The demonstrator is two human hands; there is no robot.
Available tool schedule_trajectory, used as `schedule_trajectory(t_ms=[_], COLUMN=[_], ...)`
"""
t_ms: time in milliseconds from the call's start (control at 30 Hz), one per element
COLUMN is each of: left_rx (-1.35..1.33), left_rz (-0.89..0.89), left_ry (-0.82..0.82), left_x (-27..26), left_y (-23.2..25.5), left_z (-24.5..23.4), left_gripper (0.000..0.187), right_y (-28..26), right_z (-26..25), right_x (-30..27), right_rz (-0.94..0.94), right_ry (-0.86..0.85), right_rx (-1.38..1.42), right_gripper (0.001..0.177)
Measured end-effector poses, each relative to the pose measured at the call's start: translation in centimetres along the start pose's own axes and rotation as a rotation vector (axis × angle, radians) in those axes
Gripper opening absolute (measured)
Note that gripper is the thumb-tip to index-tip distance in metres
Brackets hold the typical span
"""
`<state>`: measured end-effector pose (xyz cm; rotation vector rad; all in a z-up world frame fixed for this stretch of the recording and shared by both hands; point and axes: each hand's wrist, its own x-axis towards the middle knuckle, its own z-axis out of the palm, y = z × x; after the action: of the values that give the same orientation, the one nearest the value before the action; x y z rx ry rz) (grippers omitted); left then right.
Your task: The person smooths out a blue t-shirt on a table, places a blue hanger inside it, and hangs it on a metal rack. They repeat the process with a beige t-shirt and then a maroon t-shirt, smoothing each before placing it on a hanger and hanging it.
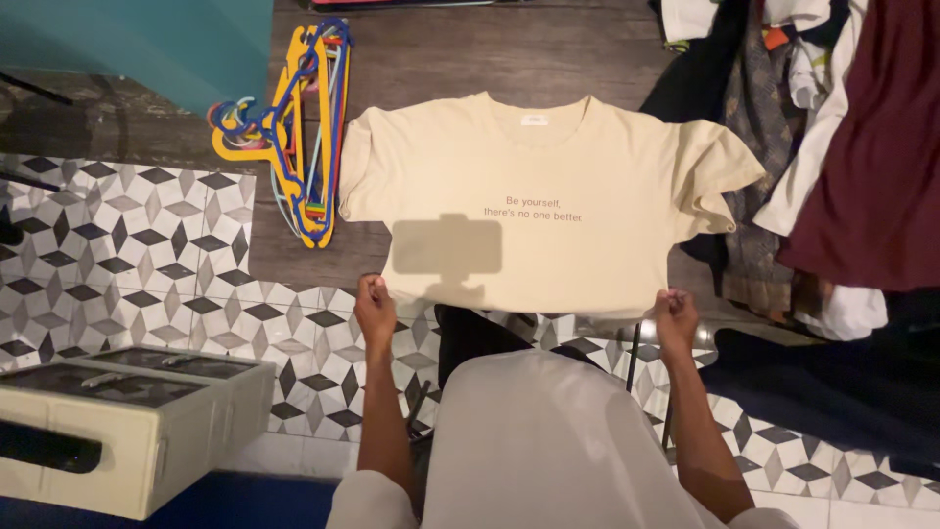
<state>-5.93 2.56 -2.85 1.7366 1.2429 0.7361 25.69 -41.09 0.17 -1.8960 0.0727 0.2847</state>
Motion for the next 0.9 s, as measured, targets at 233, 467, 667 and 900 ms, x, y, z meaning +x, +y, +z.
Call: schedule_trajectory(t_ms=[233, 467, 667, 900], left_rx=[0.053, -0.075, 0.096, 0.255], left_rz=[0.002, -0.061, 0.013, 0.283], left_ry=[-0.080, -0.061, 0.061, -0.006], left_x=[0.8, -1.0, -1.7, -4.0], left_y=[-2.8, -3.8, -2.5, 3.5], left_z=[-1.7, -1.0, -1.2, 2.5], left_gripper=[0.019, 0.018, 0.012, 0.032], right_y=[0.1, 0.3, 0.4, -3.6], right_z=[-1.8, -2.5, -1.8, 2.4], right_x=[-0.6, -1.9, -3.2, -6.1], right_rz=[0.081, 0.044, -0.154, -0.571], right_ry=[-0.097, -0.169, 0.000, 0.152], right_rx=[-0.023, 0.025, -0.408, -0.700], right_gripper=[0.025, 0.022, 0.023, 0.027])
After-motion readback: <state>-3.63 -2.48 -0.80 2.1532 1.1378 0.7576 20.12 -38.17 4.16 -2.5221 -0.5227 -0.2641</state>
